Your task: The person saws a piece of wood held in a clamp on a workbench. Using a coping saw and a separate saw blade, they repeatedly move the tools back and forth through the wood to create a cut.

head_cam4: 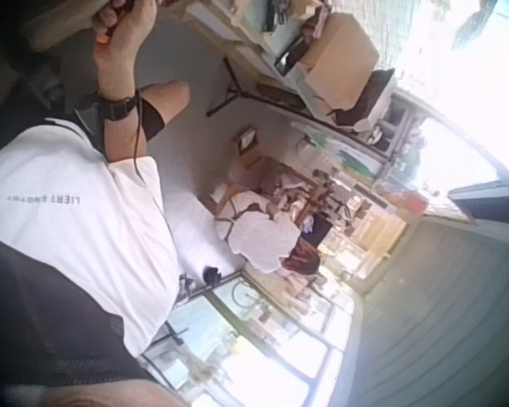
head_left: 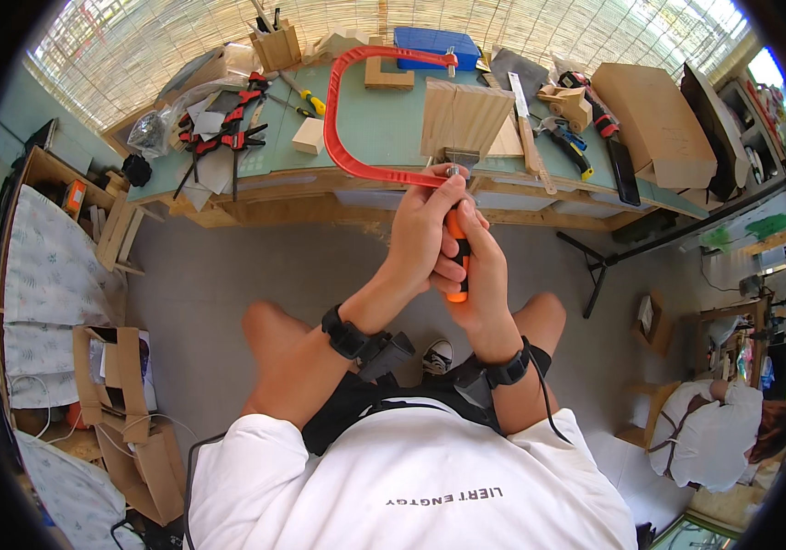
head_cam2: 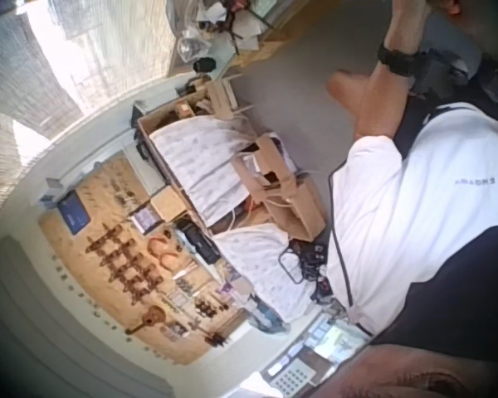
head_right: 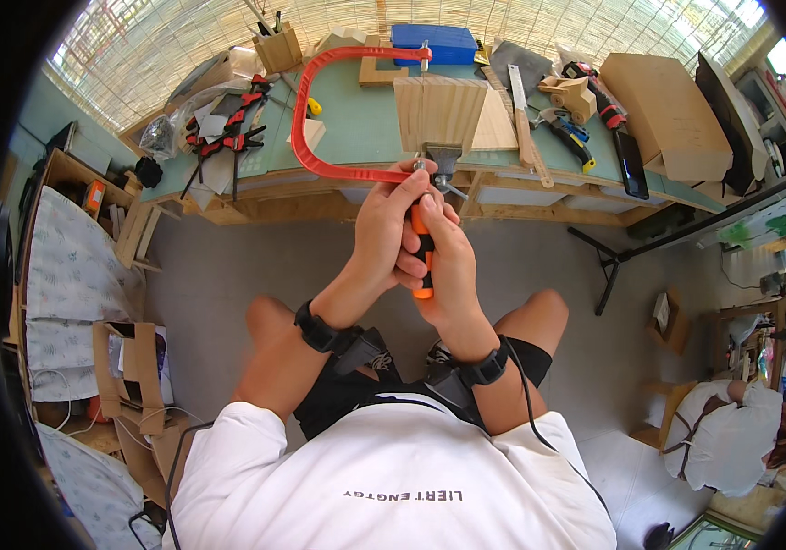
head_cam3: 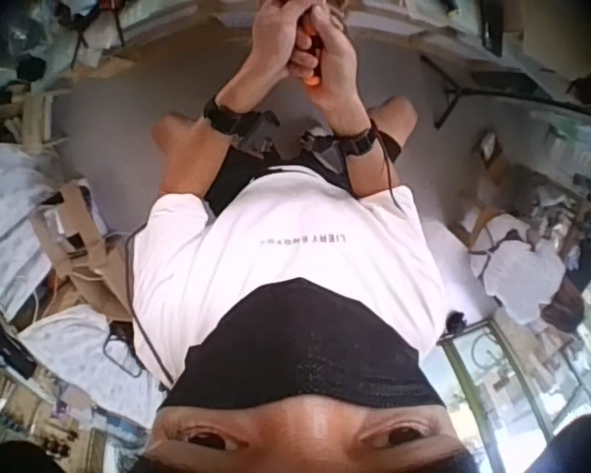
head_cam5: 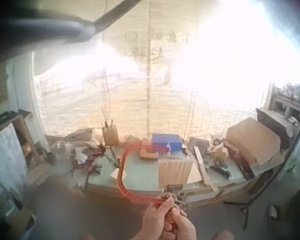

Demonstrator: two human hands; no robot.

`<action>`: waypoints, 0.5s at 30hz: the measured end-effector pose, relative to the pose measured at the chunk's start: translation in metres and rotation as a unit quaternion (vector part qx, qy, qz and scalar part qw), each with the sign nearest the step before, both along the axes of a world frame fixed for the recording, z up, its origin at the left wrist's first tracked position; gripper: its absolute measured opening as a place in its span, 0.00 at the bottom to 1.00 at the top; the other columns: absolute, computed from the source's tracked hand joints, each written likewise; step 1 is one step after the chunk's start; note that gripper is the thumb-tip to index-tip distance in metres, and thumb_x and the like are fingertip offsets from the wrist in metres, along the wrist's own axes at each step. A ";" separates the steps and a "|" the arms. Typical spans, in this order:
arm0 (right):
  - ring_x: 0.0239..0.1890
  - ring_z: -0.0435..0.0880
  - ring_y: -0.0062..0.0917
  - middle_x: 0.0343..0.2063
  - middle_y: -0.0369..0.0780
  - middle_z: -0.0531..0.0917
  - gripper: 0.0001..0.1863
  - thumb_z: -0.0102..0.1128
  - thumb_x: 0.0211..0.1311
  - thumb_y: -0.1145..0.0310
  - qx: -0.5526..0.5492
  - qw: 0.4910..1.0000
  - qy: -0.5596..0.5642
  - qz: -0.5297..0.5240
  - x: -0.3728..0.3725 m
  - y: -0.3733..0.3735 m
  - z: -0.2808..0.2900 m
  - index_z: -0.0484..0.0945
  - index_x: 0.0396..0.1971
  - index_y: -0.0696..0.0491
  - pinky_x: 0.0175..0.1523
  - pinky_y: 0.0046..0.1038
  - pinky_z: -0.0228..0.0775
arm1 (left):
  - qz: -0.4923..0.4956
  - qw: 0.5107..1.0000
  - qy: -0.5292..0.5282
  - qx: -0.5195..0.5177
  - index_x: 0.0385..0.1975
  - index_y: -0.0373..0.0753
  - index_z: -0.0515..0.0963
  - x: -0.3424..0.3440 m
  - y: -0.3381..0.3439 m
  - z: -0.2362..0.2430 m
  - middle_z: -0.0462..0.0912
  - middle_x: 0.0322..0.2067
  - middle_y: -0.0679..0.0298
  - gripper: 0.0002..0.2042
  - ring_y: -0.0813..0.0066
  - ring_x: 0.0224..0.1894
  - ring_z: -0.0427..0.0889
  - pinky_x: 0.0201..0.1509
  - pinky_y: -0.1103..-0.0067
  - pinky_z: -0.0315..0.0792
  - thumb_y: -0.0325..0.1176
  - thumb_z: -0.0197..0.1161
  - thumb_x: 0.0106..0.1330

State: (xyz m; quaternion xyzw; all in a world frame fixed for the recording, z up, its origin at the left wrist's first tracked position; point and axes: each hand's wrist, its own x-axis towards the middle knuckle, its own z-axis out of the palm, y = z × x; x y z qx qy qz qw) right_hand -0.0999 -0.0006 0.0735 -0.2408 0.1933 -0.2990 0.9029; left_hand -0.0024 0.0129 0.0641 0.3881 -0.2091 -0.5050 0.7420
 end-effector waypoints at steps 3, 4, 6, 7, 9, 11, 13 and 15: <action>0.13 0.65 0.11 0.20 0.29 0.70 0.08 0.50 0.76 0.55 -0.003 1.000 0.010 -0.010 0.014 -0.023 0.005 0.70 0.37 0.41 0.13 0.14 0.52 | -0.008 1.000 -0.012 0.016 0.50 0.35 0.71 0.018 -0.017 0.010 0.77 0.26 0.61 0.15 0.68 0.30 0.82 0.33 0.75 0.78 0.39 0.56 0.74; 0.12 0.65 0.11 0.20 0.29 0.70 0.08 0.49 0.76 0.55 0.000 1.000 -0.011 -0.004 0.025 -0.036 0.002 0.70 0.38 0.41 0.13 0.14 0.51 | -0.034 0.997 -0.027 0.061 0.50 0.34 0.71 0.032 -0.022 0.019 0.77 0.26 0.61 0.15 0.68 0.30 0.82 0.34 0.75 0.78 0.39 0.56 0.74; 0.12 0.63 0.10 0.20 0.29 0.69 0.09 0.50 0.75 0.53 0.019 0.999 -0.024 -0.010 0.031 -0.032 0.005 0.71 0.38 0.41 0.12 0.14 0.50 | -0.011 0.995 -0.030 0.091 0.50 0.35 0.71 0.025 -0.018 0.014 0.77 0.26 0.61 0.15 0.70 0.28 0.81 0.32 0.76 0.77 0.40 0.56 0.74; 0.12 0.63 0.10 0.20 0.29 0.69 0.09 0.50 0.75 0.53 0.018 1.000 -0.022 -0.009 0.023 -0.020 0.005 0.71 0.38 0.41 0.12 0.14 0.50 | -0.004 0.994 -0.030 0.105 0.50 0.35 0.71 0.018 -0.017 0.010 0.78 0.26 0.61 0.15 0.71 0.28 0.81 0.30 0.76 0.77 0.41 0.56 0.74; 0.13 0.64 0.09 0.20 0.28 0.70 0.12 0.51 0.75 0.53 -0.005 0.999 0.036 -0.016 0.003 0.008 0.004 0.70 0.33 0.44 0.13 0.13 0.51 | 0.080 0.996 -0.012 -0.023 0.41 0.40 0.71 -0.010 -0.006 -0.005 0.75 0.20 0.63 0.13 0.78 0.11 0.70 0.09 0.82 0.63 0.44 0.56 0.72; 0.14 0.65 0.09 0.20 0.28 0.70 0.14 0.53 0.74 0.53 -0.004 0.998 0.054 -0.018 0.001 0.003 0.001 0.69 0.30 0.45 0.14 0.13 0.51 | 0.102 0.994 -0.014 -0.027 0.37 0.40 0.71 -0.009 -0.008 -0.005 0.74 0.19 0.63 0.15 0.76 0.08 0.67 0.05 0.79 0.60 0.46 0.56 0.71; 0.14 0.64 0.09 0.20 0.28 0.70 0.13 0.53 0.74 0.53 -0.005 1.000 -0.002 0.005 0.015 -0.024 0.002 0.69 0.31 0.44 0.13 0.13 0.51 | 0.009 0.997 -0.054 0.061 0.34 0.39 0.72 0.015 -0.017 0.016 0.74 0.18 0.63 0.15 0.76 0.08 0.67 0.05 0.79 0.61 0.46 0.57 0.71; 0.13 0.64 0.09 0.20 0.28 0.70 0.13 0.53 0.74 0.53 -0.008 0.999 -0.029 0.011 0.023 -0.033 0.003 0.69 0.30 0.44 0.14 0.13 0.51 | 0.022 0.997 -0.039 0.064 0.32 0.39 0.72 0.022 -0.024 0.015 0.74 0.18 0.63 0.15 0.76 0.07 0.66 0.04 0.79 0.59 0.46 0.57 0.71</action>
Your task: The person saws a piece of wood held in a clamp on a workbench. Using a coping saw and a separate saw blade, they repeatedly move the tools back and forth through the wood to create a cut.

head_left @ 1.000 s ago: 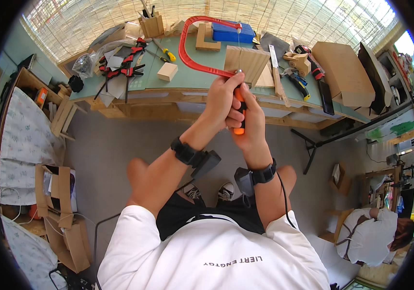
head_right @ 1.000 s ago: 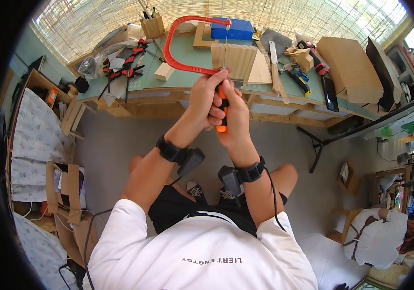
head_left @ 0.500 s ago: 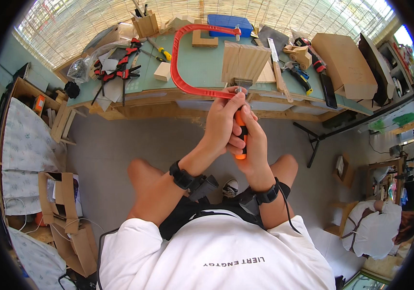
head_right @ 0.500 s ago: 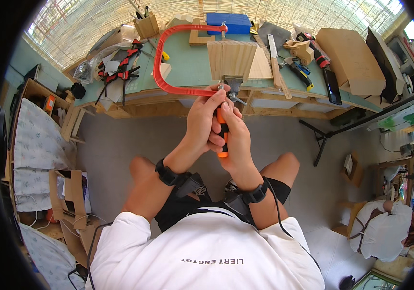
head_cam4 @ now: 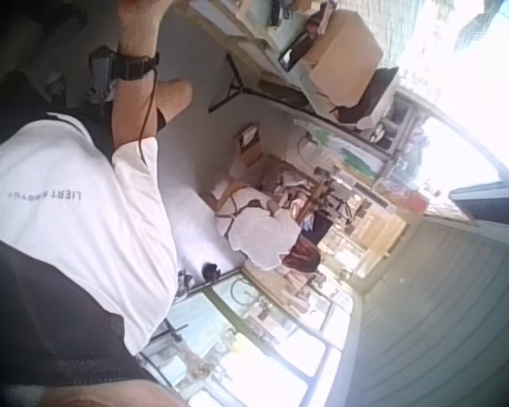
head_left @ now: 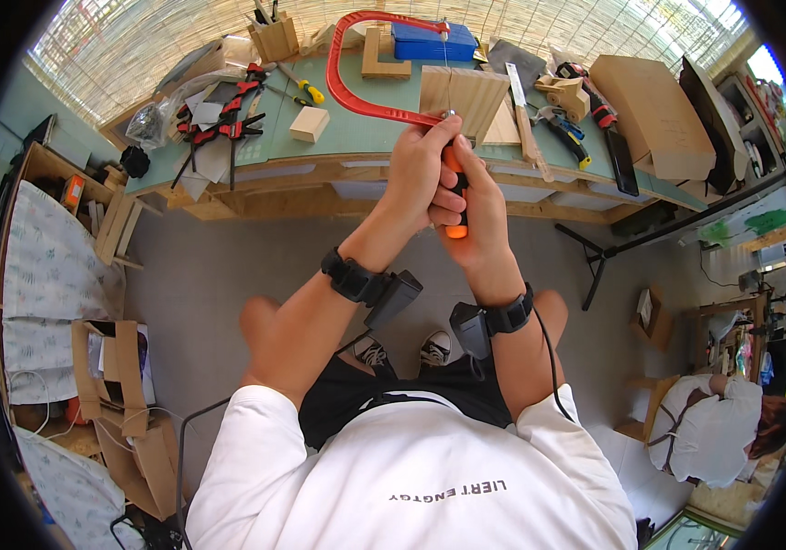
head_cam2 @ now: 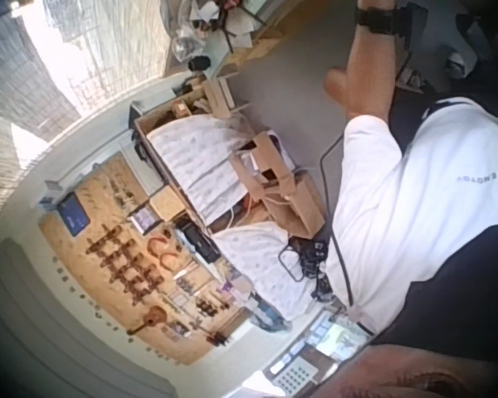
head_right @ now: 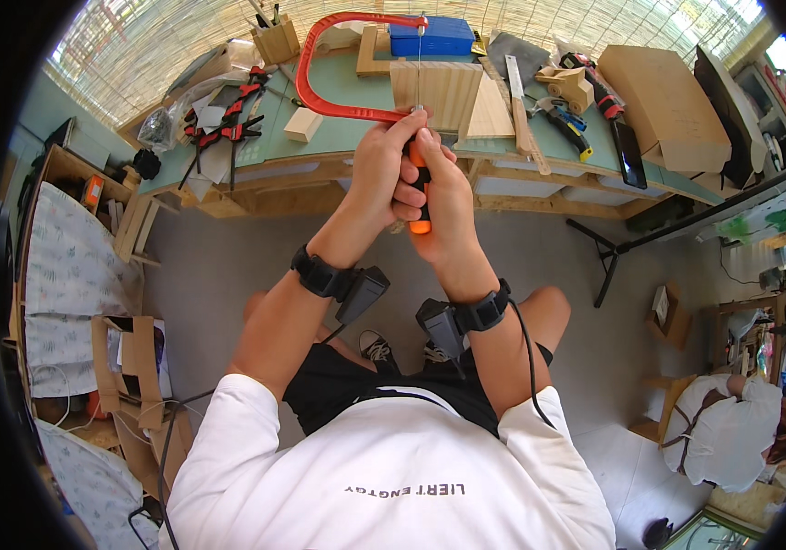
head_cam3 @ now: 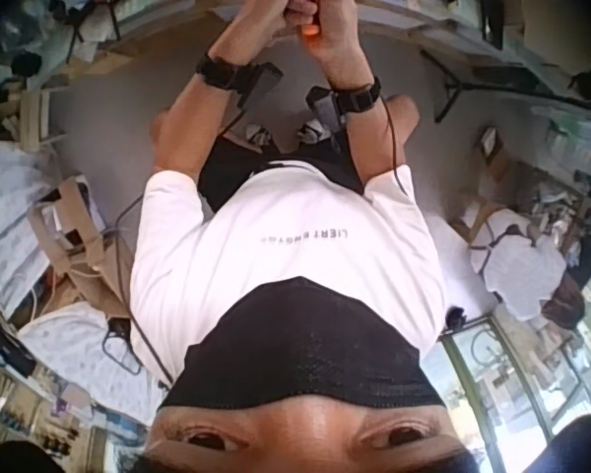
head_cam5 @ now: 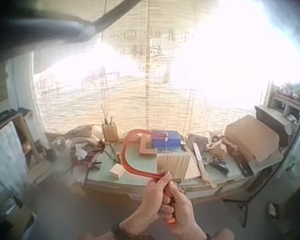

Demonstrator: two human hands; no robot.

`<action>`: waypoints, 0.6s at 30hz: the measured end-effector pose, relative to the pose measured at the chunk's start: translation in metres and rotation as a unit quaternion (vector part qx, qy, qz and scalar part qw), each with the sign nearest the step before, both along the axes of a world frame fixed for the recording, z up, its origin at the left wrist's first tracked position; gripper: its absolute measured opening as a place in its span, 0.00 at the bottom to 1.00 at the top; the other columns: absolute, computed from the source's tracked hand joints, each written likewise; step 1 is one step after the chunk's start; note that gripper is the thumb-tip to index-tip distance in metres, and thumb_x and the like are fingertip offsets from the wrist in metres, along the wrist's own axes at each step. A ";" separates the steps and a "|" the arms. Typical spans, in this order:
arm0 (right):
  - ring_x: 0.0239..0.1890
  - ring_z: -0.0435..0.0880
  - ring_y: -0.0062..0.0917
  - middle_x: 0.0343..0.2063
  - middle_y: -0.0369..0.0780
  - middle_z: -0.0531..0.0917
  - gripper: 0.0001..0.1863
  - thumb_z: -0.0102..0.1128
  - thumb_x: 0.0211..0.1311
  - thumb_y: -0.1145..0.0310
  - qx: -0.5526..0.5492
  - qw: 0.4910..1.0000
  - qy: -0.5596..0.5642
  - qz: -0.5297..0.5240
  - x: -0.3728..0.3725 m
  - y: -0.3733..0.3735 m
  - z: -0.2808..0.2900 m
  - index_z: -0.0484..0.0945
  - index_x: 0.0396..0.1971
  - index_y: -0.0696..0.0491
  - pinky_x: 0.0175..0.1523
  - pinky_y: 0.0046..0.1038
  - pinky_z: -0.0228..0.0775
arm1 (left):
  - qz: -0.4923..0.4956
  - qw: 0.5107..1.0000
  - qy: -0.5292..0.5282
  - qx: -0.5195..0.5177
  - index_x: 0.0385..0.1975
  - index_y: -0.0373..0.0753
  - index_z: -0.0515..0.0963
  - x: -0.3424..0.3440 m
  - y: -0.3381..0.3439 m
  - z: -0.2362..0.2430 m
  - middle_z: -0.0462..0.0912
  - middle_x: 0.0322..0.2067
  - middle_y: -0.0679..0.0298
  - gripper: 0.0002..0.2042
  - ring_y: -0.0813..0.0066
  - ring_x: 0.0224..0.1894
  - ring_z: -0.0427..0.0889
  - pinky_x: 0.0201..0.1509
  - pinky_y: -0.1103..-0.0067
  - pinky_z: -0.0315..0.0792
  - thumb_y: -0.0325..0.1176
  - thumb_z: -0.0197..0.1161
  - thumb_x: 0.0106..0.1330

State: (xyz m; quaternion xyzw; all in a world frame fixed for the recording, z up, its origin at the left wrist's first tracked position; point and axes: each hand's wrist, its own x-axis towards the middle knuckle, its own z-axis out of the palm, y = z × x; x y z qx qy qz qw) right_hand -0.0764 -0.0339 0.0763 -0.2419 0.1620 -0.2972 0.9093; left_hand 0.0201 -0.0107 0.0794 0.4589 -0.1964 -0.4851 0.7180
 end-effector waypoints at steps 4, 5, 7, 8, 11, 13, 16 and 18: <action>0.14 0.65 0.12 0.20 0.29 0.70 0.15 0.53 0.73 0.52 -0.037 0.996 0.074 -0.018 -0.020 0.035 -0.008 0.67 0.30 0.45 0.14 0.16 0.52 | -0.011 0.998 0.013 -0.065 0.44 0.35 0.73 -0.021 0.025 -0.018 0.79 0.27 0.61 0.13 0.71 0.28 0.81 0.31 0.78 0.77 0.40 0.55 0.74; 0.14 0.66 0.12 0.20 0.29 0.70 0.15 0.53 0.73 0.52 -0.028 0.996 0.080 -0.017 -0.022 0.037 -0.006 0.67 0.30 0.45 0.15 0.16 0.53 | -0.015 0.996 0.031 -0.082 0.47 0.35 0.73 -0.023 0.028 -0.022 0.79 0.27 0.61 0.13 0.71 0.29 0.82 0.33 0.77 0.77 0.39 0.55 0.74; 0.13 0.64 0.10 0.19 0.28 0.69 0.14 0.52 0.74 0.54 -0.022 0.998 0.066 -0.008 -0.019 0.030 0.001 0.67 0.30 0.44 0.14 0.14 0.52 | 0.004 0.998 0.017 -0.058 0.38 0.39 0.75 -0.021 0.019 -0.015 0.75 0.21 0.64 0.12 0.75 0.26 0.80 0.27 0.78 0.75 0.42 0.56 0.73; 0.13 0.63 0.09 0.19 0.28 0.69 0.13 0.52 0.75 0.54 -0.027 0.999 0.045 -0.002 -0.011 0.014 0.002 0.68 0.30 0.43 0.14 0.13 0.51 | 0.004 0.998 0.017 -0.056 0.38 0.39 0.75 -0.012 0.013 -0.006 0.75 0.21 0.64 0.12 0.75 0.26 0.80 0.27 0.78 0.75 0.42 0.56 0.73; 0.13 0.63 0.09 0.20 0.28 0.69 0.14 0.51 0.75 0.54 -0.007 0.999 0.034 -0.005 -0.009 0.008 0.002 0.67 0.29 0.43 0.14 0.13 0.52 | -0.049 0.997 0.012 0.050 0.38 0.38 0.75 -0.004 0.011 0.008 0.74 0.21 0.64 0.12 0.74 0.26 0.80 0.28 0.79 0.74 0.41 0.56 0.73; 0.13 0.63 0.10 0.20 0.28 0.70 0.13 0.52 0.75 0.54 -0.008 0.999 0.051 -0.016 -0.015 0.028 0.002 0.67 0.30 0.43 0.13 0.14 0.51 | -0.023 1.000 0.014 -0.014 0.44 0.36 0.73 -0.017 0.023 -0.009 0.76 0.23 0.63 0.13 0.73 0.27 0.80 0.30 0.78 0.76 0.41 0.55 0.74; 0.12 0.62 0.11 0.20 0.28 0.69 0.12 0.53 0.73 0.55 -0.021 0.994 0.105 -0.027 -0.021 0.044 -0.005 0.67 0.30 0.42 0.13 0.14 0.50 | -0.011 0.997 0.027 -0.073 0.49 0.34 0.73 -0.022 0.032 -0.017 0.78 0.27 0.61 0.15 0.71 0.29 0.80 0.33 0.76 0.77 0.40 0.55 0.74; 0.12 0.62 0.10 0.20 0.28 0.69 0.13 0.54 0.73 0.55 -0.036 0.997 0.057 -0.029 -0.006 0.020 0.000 0.67 0.29 0.42 0.13 0.13 0.50 | -0.032 0.998 0.021 -0.050 0.47 0.34 0.74 -0.006 0.014 -0.006 0.78 0.25 0.62 0.14 0.70 0.29 0.80 0.33 0.76 0.76 0.40 0.56 0.73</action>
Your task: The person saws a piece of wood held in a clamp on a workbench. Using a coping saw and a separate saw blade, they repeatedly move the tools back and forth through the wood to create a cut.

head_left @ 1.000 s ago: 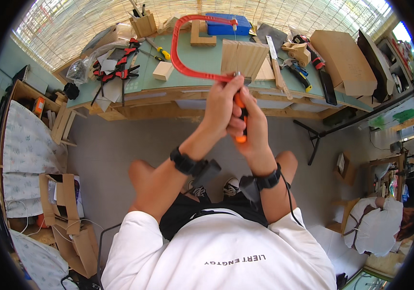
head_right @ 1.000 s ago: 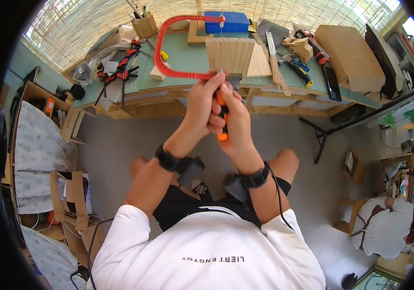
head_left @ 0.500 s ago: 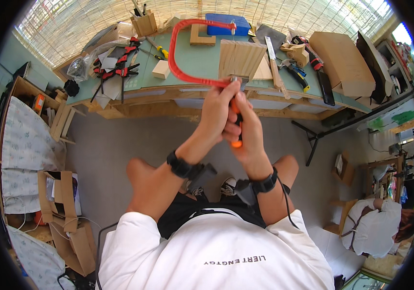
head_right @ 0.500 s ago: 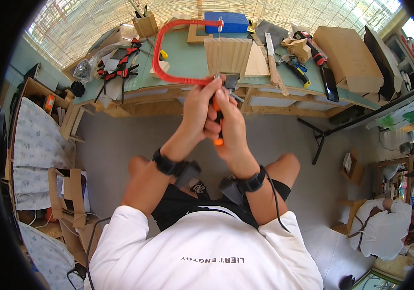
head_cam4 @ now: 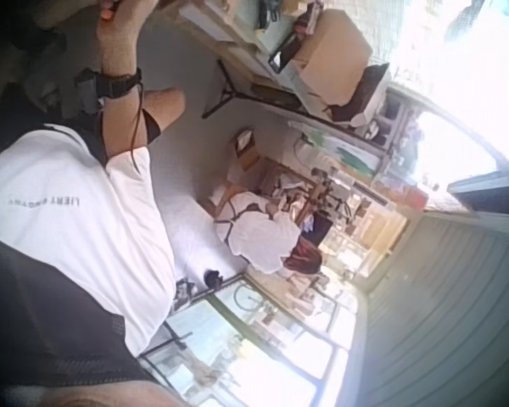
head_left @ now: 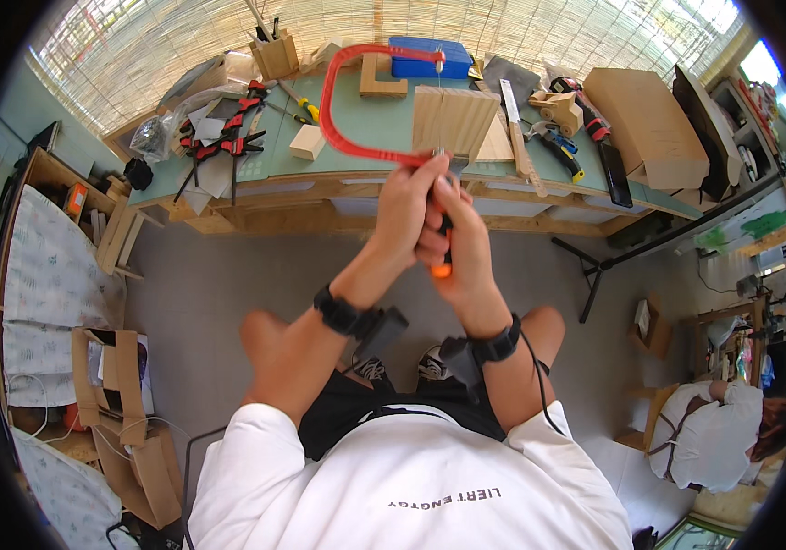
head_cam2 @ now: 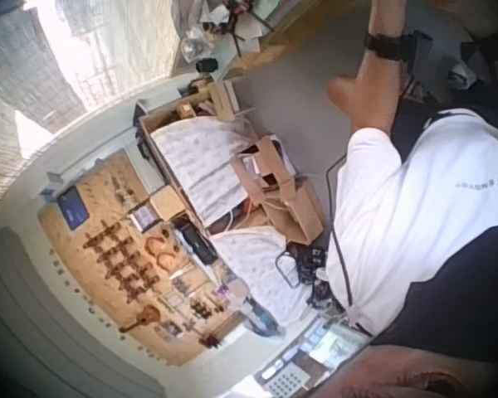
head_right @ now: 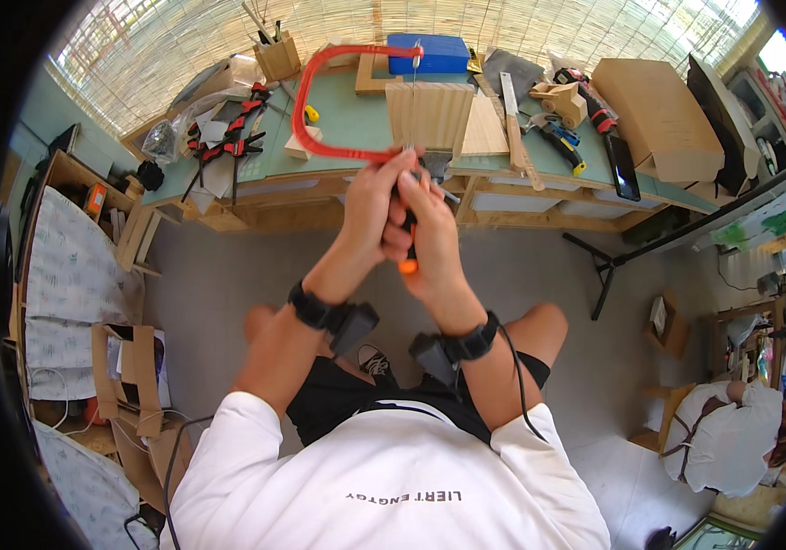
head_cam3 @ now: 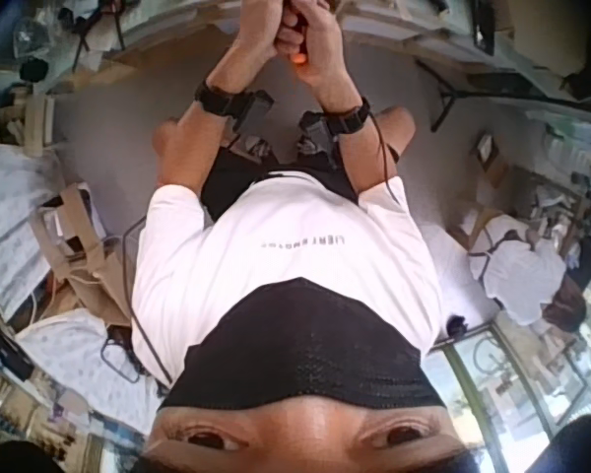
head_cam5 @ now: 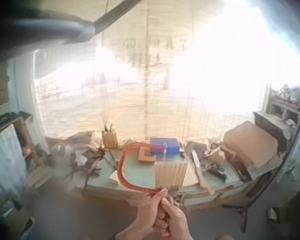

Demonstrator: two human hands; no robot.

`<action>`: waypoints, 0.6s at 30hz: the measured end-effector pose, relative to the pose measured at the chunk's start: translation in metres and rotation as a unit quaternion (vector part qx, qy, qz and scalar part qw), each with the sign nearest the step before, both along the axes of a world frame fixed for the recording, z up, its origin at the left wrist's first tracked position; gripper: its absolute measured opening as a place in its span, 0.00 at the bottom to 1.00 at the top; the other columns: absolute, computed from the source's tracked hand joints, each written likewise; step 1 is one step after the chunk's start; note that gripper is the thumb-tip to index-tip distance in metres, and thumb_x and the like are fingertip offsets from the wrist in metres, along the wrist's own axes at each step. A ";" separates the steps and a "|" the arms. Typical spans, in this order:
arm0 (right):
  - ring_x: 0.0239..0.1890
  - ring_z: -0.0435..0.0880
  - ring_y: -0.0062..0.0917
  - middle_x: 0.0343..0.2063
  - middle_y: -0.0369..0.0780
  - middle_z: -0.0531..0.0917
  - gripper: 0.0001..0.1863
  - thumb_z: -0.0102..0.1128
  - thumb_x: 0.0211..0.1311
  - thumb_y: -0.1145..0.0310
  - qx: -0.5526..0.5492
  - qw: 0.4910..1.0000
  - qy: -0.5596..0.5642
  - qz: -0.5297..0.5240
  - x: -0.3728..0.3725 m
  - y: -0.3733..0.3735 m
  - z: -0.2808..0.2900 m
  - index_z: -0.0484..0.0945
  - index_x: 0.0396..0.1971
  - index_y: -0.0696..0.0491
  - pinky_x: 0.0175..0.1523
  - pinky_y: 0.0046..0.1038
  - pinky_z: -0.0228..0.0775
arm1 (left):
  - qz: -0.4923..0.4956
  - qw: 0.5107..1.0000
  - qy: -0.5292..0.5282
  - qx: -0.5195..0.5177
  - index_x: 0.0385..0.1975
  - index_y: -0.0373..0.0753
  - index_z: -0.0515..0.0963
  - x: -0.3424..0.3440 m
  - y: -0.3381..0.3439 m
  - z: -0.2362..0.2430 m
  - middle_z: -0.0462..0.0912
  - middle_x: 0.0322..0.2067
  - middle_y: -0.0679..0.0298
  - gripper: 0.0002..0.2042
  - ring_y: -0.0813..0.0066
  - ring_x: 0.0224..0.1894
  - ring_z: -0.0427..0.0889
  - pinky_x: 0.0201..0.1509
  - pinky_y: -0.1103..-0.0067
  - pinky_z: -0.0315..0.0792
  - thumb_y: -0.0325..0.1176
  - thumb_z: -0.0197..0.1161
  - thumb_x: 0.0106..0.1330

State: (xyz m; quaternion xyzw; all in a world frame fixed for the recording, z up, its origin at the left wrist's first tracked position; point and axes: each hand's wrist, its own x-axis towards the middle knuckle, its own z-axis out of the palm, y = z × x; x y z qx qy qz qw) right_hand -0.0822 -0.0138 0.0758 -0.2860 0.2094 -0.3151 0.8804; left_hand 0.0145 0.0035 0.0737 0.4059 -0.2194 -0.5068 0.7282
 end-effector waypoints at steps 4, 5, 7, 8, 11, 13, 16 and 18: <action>0.14 0.66 0.12 0.20 0.29 0.70 0.12 0.55 0.72 0.57 0.019 0.999 -0.020 0.021 -0.004 -0.004 -0.002 0.67 0.29 0.44 0.15 0.16 0.52 | -0.001 1.000 -0.007 0.023 0.45 0.34 0.75 -0.001 0.000 0.001 0.77 0.23 0.62 0.14 0.73 0.28 0.80 0.32 0.77 0.76 0.41 0.56 0.73; 0.14 0.67 0.12 0.20 0.29 0.70 0.12 0.54 0.72 0.57 0.012 1.000 -0.008 0.013 -0.012 0.009 -0.003 0.67 0.30 0.44 0.15 0.16 0.52 | -0.003 1.000 -0.006 0.021 0.45 0.34 0.75 -0.007 0.002 -0.003 0.77 0.23 0.62 0.14 0.73 0.28 0.80 0.32 0.77 0.76 0.41 0.56 0.73; 0.14 0.67 0.12 0.20 0.29 0.70 0.12 0.54 0.72 0.57 0.017 1.000 0.019 0.004 -0.015 0.019 -0.002 0.66 0.30 0.44 0.15 0.16 0.52 | 0.025 0.999 0.009 -0.027 0.46 0.34 0.73 -0.017 0.010 -0.012 0.78 0.23 0.62 0.15 0.73 0.27 0.80 0.30 0.78 0.75 0.41 0.56 0.73; 0.14 0.66 0.12 0.20 0.29 0.70 0.12 0.54 0.72 0.57 0.015 1.000 0.023 0.004 -0.014 0.016 -0.002 0.66 0.30 0.44 0.15 0.16 0.52 | 0.039 0.998 0.016 -0.051 0.47 0.34 0.73 -0.017 0.011 -0.015 0.78 0.24 0.61 0.15 0.73 0.27 0.80 0.29 0.78 0.75 0.41 0.56 0.73; 0.13 0.64 0.10 0.21 0.28 0.71 0.10 0.53 0.74 0.58 0.024 0.997 -0.068 0.036 0.007 -0.024 -0.003 0.69 0.31 0.42 0.14 0.13 0.51 | -0.037 0.998 -0.022 0.046 0.47 0.34 0.73 0.012 -0.009 0.005 0.78 0.25 0.61 0.14 0.72 0.26 0.80 0.30 0.78 0.76 0.40 0.55 0.73; 0.13 0.64 0.10 0.21 0.28 0.71 0.10 0.53 0.74 0.57 0.032 0.998 -0.045 0.028 0.002 -0.013 -0.001 0.69 0.32 0.42 0.14 0.13 0.50 | -0.050 0.996 -0.031 0.071 0.48 0.33 0.73 0.011 -0.005 0.008 0.78 0.26 0.61 0.14 0.71 0.27 0.80 0.31 0.78 0.77 0.39 0.55 0.74; 0.12 0.63 0.11 0.20 0.28 0.69 0.09 0.54 0.74 0.56 0.045 0.999 0.018 0.006 -0.020 0.019 -0.006 0.69 0.33 0.41 0.12 0.14 0.49 | 0.039 0.999 0.009 -0.025 0.49 0.34 0.72 -0.024 0.014 -0.013 0.78 0.26 0.60 0.16 0.72 0.27 0.80 0.31 0.77 0.77 0.41 0.55 0.74; 0.12 0.63 0.11 0.20 0.28 0.69 0.09 0.53 0.74 0.56 0.018 1.000 -0.007 0.013 -0.015 0.014 -0.008 0.69 0.33 0.41 0.13 0.13 0.50 | 0.035 0.998 -0.004 -0.053 0.49 0.33 0.72 -0.017 0.007 -0.019 0.78 0.26 0.61 0.15 0.71 0.28 0.81 0.32 0.77 0.77 0.40 0.55 0.74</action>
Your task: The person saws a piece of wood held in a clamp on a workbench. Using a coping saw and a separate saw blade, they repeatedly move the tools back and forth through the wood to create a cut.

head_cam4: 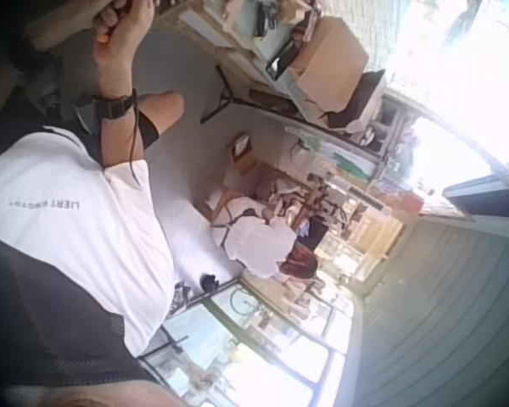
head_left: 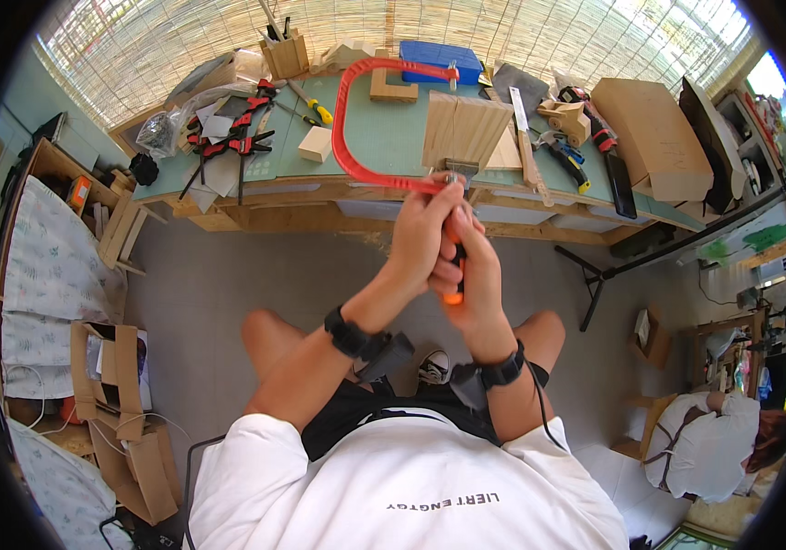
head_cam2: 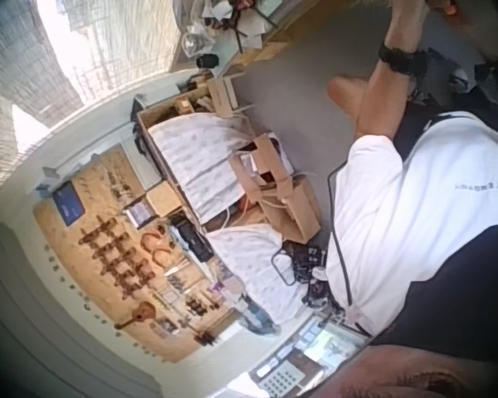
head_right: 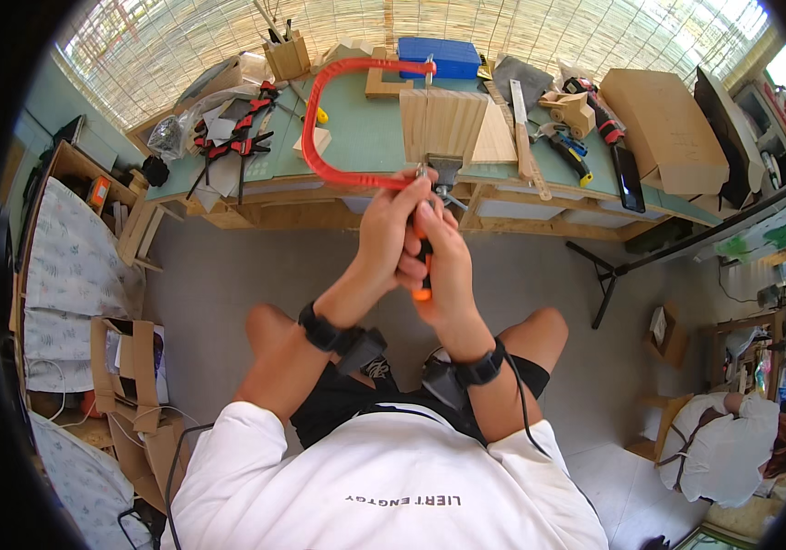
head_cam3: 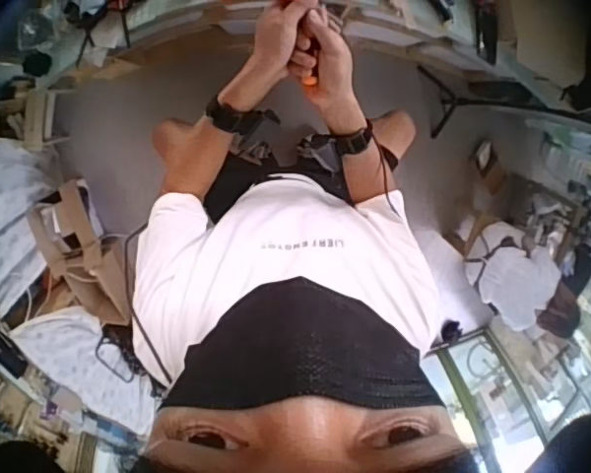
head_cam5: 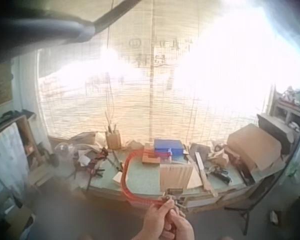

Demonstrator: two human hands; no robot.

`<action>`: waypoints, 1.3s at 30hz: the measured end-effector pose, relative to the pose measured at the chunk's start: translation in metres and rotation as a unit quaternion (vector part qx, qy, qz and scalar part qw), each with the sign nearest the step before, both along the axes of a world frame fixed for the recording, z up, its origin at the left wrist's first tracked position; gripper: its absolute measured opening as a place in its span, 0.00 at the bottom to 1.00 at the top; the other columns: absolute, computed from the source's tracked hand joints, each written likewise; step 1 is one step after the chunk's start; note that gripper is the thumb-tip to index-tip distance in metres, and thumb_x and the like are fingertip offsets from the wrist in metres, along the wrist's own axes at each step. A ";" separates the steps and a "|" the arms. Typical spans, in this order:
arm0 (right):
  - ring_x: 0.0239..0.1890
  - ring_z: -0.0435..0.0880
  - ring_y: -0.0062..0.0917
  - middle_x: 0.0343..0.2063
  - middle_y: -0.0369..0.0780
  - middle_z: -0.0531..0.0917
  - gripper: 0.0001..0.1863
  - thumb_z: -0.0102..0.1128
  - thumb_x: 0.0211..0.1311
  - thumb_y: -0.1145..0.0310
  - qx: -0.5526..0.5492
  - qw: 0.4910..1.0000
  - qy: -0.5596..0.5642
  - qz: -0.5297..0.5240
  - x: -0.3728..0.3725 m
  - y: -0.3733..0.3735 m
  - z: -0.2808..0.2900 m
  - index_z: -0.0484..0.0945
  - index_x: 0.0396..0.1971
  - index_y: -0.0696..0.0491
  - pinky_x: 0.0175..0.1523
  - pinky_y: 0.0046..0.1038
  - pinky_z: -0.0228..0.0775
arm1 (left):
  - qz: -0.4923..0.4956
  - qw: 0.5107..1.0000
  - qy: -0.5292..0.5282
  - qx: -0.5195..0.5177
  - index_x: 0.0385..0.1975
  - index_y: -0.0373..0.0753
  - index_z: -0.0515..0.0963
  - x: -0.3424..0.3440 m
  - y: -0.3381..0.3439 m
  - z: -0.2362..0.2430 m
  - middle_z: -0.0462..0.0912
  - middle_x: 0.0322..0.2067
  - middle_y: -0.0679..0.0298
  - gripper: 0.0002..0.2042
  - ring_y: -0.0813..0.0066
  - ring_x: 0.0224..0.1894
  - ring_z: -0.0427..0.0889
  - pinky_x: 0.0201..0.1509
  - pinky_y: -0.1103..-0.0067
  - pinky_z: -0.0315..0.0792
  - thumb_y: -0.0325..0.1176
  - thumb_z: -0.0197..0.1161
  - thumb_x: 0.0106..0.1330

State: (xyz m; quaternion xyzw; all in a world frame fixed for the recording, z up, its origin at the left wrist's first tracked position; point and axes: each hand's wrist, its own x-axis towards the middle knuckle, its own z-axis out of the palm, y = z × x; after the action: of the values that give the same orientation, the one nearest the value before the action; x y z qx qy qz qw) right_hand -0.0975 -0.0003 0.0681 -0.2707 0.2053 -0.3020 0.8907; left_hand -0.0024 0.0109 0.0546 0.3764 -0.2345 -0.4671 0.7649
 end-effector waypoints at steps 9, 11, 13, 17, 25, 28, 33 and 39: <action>0.12 0.63 0.11 0.20 0.28 0.69 0.10 0.51 0.75 0.58 0.016 1.000 0.007 -0.008 0.002 -0.002 0.006 0.68 0.31 0.43 0.13 0.14 0.51 | -0.009 0.999 -0.004 0.032 0.49 0.34 0.72 0.003 -0.002 0.002 0.77 0.26 0.61 0.14 0.69 0.29 0.81 0.33 0.77 0.76 0.39 0.55 0.74; 0.12 0.63 0.11 0.20 0.28 0.70 0.10 0.51 0.75 0.58 0.000 0.999 -0.043 0.020 0.011 -0.019 0.001 0.68 0.31 0.42 0.13 0.14 0.50 | -0.018 0.998 -0.025 0.050 0.48 0.34 0.73 0.017 -0.013 0.002 0.77 0.26 0.61 0.14 0.69 0.28 0.81 0.33 0.77 0.76 0.40 0.55 0.74; 0.12 0.63 0.12 0.20 0.29 0.70 0.11 0.52 0.74 0.58 0.016 0.999 -0.045 0.009 0.023 -0.035 0.004 0.67 0.30 0.43 0.13 0.15 0.50 | -0.077 0.988 -0.036 0.131 0.48 0.34 0.73 0.032 -0.014 0.027 0.77 0.26 0.61 0.14 0.69 0.28 0.80 0.33 0.76 0.76 0.39 0.54 0.75; 0.12 0.63 0.11 0.20 0.28 0.70 0.11 0.52 0.75 0.56 0.016 1.000 -0.003 0.000 0.000 -0.002 -0.002 0.68 0.31 0.42 0.14 0.14 0.51 | 0.005 1.000 0.022 0.019 0.48 0.33 0.73 -0.003 0.002 0.003 0.78 0.25 0.61 0.14 0.72 0.26 0.80 0.30 0.77 0.76 0.39 0.55 0.74; 0.13 0.63 0.10 0.20 0.28 0.70 0.10 0.52 0.74 0.56 0.009 0.998 -0.055 0.013 0.014 -0.024 0.003 0.68 0.32 0.42 0.14 0.13 0.50 | -0.027 0.996 0.007 0.086 0.50 0.34 0.71 0.014 -0.011 0.016 0.77 0.26 0.63 0.15 0.71 0.30 0.82 0.34 0.78 0.77 0.39 0.55 0.74; 0.13 0.63 0.10 0.20 0.28 0.70 0.09 0.53 0.75 0.58 0.017 1.000 0.016 -0.012 0.000 -0.002 0.001 0.68 0.32 0.42 0.13 0.13 0.50 | 0.000 1.000 0.013 0.014 0.47 0.35 0.72 0.000 0.001 0.001 0.77 0.26 0.63 0.13 0.70 0.30 0.82 0.33 0.78 0.76 0.39 0.55 0.74; 0.13 0.63 0.10 0.21 0.28 0.69 0.08 0.52 0.75 0.59 0.022 0.999 -0.038 0.003 0.015 -0.025 0.003 0.68 0.33 0.42 0.13 0.13 0.50 | -0.050 0.994 -0.008 0.096 0.48 0.36 0.72 0.023 -0.013 0.015 0.77 0.26 0.62 0.13 0.69 0.29 0.81 0.32 0.77 0.76 0.39 0.56 0.74; 0.13 0.64 0.10 0.20 0.28 0.70 0.09 0.52 0.75 0.57 0.015 1.000 -0.007 -0.001 0.002 -0.006 -0.006 0.69 0.33 0.42 0.13 0.13 0.51 | -0.006 0.999 -0.005 0.043 0.49 0.34 0.72 0.003 0.001 0.007 0.77 0.26 0.62 0.13 0.72 0.28 0.80 0.33 0.79 0.76 0.37 0.54 0.75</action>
State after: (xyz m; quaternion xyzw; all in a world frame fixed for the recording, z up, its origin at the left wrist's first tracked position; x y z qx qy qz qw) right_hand -0.0950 -0.0067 0.0620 -0.2547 0.2037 -0.3021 0.8958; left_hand 0.0001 0.0116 0.0616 0.4101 -0.2200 -0.4794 0.7440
